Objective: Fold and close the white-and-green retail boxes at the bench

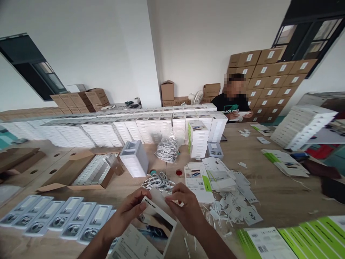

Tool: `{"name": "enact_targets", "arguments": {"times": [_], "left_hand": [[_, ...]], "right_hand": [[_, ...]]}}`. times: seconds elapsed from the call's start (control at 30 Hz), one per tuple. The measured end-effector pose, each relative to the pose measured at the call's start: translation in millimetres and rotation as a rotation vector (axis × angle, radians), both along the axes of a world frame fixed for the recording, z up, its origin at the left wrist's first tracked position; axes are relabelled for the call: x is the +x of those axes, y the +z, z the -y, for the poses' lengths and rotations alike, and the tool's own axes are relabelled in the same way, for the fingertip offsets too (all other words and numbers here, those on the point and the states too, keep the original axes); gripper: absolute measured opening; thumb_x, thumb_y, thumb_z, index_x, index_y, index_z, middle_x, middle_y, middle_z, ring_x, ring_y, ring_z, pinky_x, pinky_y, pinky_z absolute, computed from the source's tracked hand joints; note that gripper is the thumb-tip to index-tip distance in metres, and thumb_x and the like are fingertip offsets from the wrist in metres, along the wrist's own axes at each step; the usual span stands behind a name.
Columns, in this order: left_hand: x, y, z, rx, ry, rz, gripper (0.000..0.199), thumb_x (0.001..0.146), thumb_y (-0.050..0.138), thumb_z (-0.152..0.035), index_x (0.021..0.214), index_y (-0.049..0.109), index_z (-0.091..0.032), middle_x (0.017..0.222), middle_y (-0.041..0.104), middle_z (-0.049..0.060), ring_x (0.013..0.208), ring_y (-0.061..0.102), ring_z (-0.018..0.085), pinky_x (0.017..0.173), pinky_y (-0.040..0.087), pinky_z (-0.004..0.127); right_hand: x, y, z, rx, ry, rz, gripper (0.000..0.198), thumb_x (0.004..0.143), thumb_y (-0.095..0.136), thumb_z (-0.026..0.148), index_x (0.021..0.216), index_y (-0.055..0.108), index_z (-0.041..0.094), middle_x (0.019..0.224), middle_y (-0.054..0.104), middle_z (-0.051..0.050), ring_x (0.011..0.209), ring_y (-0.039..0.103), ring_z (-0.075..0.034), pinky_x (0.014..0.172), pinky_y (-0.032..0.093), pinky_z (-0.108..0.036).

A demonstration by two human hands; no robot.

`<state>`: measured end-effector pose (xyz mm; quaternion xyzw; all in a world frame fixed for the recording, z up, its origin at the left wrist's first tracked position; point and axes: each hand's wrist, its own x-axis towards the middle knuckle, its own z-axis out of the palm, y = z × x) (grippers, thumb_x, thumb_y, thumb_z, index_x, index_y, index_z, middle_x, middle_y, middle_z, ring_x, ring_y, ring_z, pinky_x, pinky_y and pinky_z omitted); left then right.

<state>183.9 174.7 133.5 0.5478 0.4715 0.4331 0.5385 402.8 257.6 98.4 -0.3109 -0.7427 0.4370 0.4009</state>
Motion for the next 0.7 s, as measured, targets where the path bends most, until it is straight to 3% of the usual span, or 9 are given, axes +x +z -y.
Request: {"name": "enact_targets", "arguments": {"times": [0.1,0.17,0.23,0.3,0.37,0.5,0.57,0.7], "left_hand": [[-0.3,1.5,-0.3,0.072,-0.04,-0.12,0.025,0.09,0.054,-0.042,0.1,0.059,-0.02,0.083,0.053,0.001,0.075,0.046,0.015,0.067,0.038,0.025],[0.0,2.0,-0.2,0.111,-0.04,-0.153,0.024,0.09,0.055,-0.04,0.103,0.059,-0.02,0.084,0.054,0.001,0.077,0.046,0.015,0.068,0.038,0.025],[0.9,1.7,0.5,0.093,-0.039,-0.099,0.027,0.09,0.055,-0.04,0.11,0.055,-0.022,0.089,0.056,0.003,0.08,0.05,0.016,0.071,0.041,0.027],[2.0,0.6,1.9,0.033,-0.052,-0.023,0.036,0.091,0.055,-0.04,0.122,0.047,-0.024,0.093,0.059,0.004,0.081,0.054,0.017,0.07,0.043,0.028],[2.9,-0.9,3.5,-0.008,-0.048,-0.02,0.048,0.091,0.055,-0.04,0.133,0.037,-0.026,0.093,0.061,0.004,0.079,0.057,0.017,0.067,0.044,0.027],[2.9,-1.7,3.2,0.048,-0.004,-0.165,0.055,0.09,0.055,-0.04,0.14,0.036,-0.027,0.099,0.063,0.005,0.086,0.058,0.02,0.074,0.046,0.03],[2.5,-0.6,1.1,0.094,-0.007,-0.231,0.046,0.09,0.056,-0.04,0.133,0.048,-0.027,0.102,0.063,0.005,0.09,0.057,0.02,0.079,0.045,0.031],[1.8,-0.3,-3.5,0.09,-0.019,-0.211,0.029,0.089,0.057,-0.04,0.111,0.063,-0.022,0.088,0.06,0.002,0.077,0.051,0.016,0.071,0.041,0.027]], "right_hand": [[-1.6,-3.9,-3.2,-0.387,0.036,-0.172,0.027,0.079,0.069,0.043,0.066,0.068,0.019,0.087,0.059,-0.003,0.078,0.056,-0.016,0.071,0.045,-0.028],[-4.6,-8.2,-2.4,-0.647,0.089,-0.285,0.028,0.077,0.071,0.046,0.085,0.069,0.019,0.09,0.062,-0.002,0.075,0.056,-0.016,0.068,0.044,-0.028],[-6.9,-11.1,0.4,-0.788,0.169,-0.291,0.036,0.076,0.071,0.048,0.098,0.067,0.019,0.086,0.065,-0.002,0.07,0.055,-0.015,0.064,0.043,-0.027],[-7.6,-11.1,4.0,-0.741,0.201,-0.206,0.033,0.077,0.07,0.048,0.088,0.068,0.017,0.075,0.063,0.0,0.065,0.052,-0.013,0.061,0.039,-0.025],[-7.3,-8.8,7.6,-0.571,0.146,-0.095,0.031,0.077,0.07,0.046,0.07,0.066,0.016,0.063,0.054,0.003,0.06,0.046,-0.012,0.058,0.035,-0.024],[-7.7,-5.4,13.6,-0.231,0.023,0.042,0.031,0.08,0.069,0.037,0.058,0.06,0.017,0.067,0.053,0.002,0.065,0.049,-0.012,0.061,0.037,-0.025],[-8.1,-5.6,15.4,-0.176,0.032,0.035,0.028,0.081,0.068,0.036,0.06,0.063,0.018,0.072,0.056,0.0,0.068,0.052,-0.013,0.064,0.04,-0.025],[-5.0,-3.6,15.9,-0.241,0.085,-0.052,0.027,0.083,0.067,0.042,0.067,0.068,0.02,0.078,0.06,-0.002,0.073,0.056,-0.015,0.067,0.044,-0.026]]}}
